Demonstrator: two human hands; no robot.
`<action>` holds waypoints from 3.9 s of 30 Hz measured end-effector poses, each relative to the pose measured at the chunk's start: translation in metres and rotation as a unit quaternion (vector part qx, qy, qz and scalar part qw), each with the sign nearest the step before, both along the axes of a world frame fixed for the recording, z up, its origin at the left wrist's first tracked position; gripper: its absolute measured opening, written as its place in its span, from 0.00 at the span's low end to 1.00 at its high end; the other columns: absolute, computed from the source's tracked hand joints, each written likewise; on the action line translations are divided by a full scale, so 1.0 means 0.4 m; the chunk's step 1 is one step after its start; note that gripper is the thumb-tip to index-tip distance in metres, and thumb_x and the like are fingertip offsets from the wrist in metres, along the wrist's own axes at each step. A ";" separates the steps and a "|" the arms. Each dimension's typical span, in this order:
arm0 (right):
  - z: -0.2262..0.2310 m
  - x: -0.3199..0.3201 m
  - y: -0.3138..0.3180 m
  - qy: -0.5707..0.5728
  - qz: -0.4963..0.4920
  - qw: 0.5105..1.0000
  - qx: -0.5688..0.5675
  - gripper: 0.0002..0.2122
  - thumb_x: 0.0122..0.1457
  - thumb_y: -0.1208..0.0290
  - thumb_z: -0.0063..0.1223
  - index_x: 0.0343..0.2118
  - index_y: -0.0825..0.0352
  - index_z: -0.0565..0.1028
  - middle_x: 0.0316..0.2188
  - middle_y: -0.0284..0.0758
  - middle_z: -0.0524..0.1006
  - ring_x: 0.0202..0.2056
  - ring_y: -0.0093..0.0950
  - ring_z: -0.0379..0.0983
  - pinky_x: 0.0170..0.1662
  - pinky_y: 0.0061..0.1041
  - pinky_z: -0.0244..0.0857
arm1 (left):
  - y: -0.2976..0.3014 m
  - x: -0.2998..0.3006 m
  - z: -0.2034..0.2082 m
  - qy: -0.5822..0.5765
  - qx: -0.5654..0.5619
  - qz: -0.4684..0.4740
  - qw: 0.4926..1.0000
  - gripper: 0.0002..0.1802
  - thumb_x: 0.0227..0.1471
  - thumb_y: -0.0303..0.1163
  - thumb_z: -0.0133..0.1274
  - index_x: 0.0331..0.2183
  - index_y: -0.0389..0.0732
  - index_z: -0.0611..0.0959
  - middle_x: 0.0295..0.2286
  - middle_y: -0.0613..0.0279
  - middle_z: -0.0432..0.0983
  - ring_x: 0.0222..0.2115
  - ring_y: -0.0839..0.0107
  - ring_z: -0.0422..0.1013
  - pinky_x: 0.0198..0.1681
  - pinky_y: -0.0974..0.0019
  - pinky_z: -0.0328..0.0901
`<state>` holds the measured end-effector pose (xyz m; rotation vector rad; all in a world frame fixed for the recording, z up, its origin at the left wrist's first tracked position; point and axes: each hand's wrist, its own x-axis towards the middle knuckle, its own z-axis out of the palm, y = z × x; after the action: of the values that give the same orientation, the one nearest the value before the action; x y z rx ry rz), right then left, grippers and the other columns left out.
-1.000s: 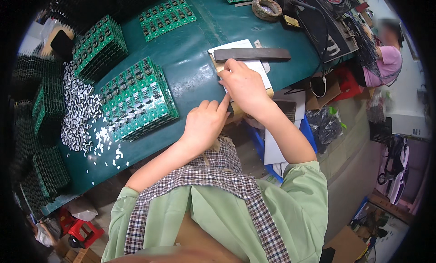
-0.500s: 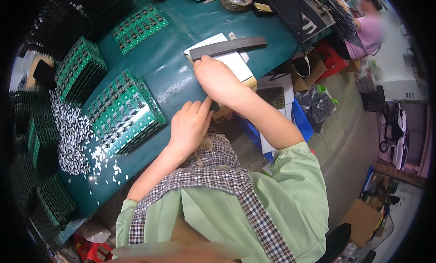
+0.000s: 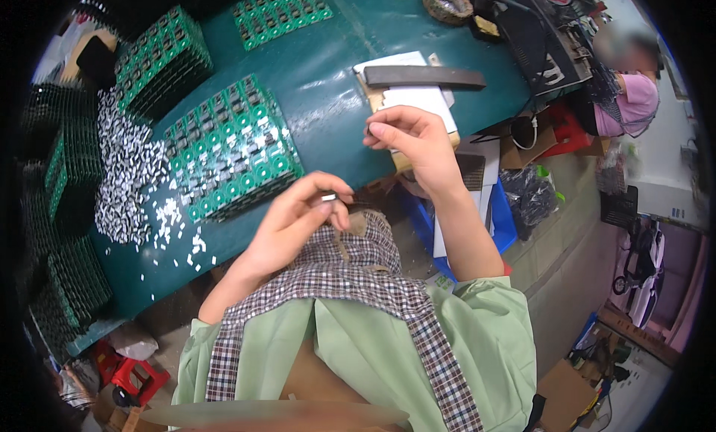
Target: The person assembles circuit board strips by hand, placing small electronic components into pre-set slots on the green PCB strips.
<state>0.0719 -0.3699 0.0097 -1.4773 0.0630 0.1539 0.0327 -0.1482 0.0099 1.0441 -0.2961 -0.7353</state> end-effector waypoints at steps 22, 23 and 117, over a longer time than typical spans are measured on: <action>0.105 -0.161 0.334 -0.330 0.204 0.906 -0.166 0.12 0.39 0.82 0.63 0.30 0.71 0.78 0.30 0.40 0.79 0.33 0.32 0.77 0.35 0.24 0.71 | 0.208 -0.140 0.044 -0.022 0.092 0.281 0.955 0.12 0.51 0.18 0.50 0.40 0.29 0.78 0.33 0.56 0.76 0.34 0.76 0.74 0.36 0.75 0.70; 0.100 -0.159 0.344 -0.335 0.214 0.904 -0.158 0.12 0.39 0.82 0.63 0.30 0.71 0.78 0.30 0.40 0.79 0.33 0.32 0.77 0.35 0.24 0.71 | 0.221 -0.144 0.046 -0.014 0.082 0.254 0.964 0.12 0.51 0.17 0.49 0.41 0.28 0.77 0.35 0.56 0.76 0.35 0.76 0.73 0.37 0.75 0.69; 0.062 -0.105 0.469 -0.364 0.251 0.862 -0.247 0.12 0.40 0.81 0.64 0.31 0.67 0.78 0.29 0.36 0.77 0.30 0.29 0.76 0.31 0.23 0.70 | 0.344 -0.161 -0.046 0.157 -0.181 0.303 0.922 0.15 0.49 0.21 0.55 0.41 0.31 0.74 0.33 0.56 0.77 0.33 0.72 0.75 0.39 0.71 0.70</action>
<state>0.0299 -0.1823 0.0347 -1.9540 -0.9710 -0.0150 -0.0319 -0.0105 -0.0086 0.5952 0.1692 -0.2576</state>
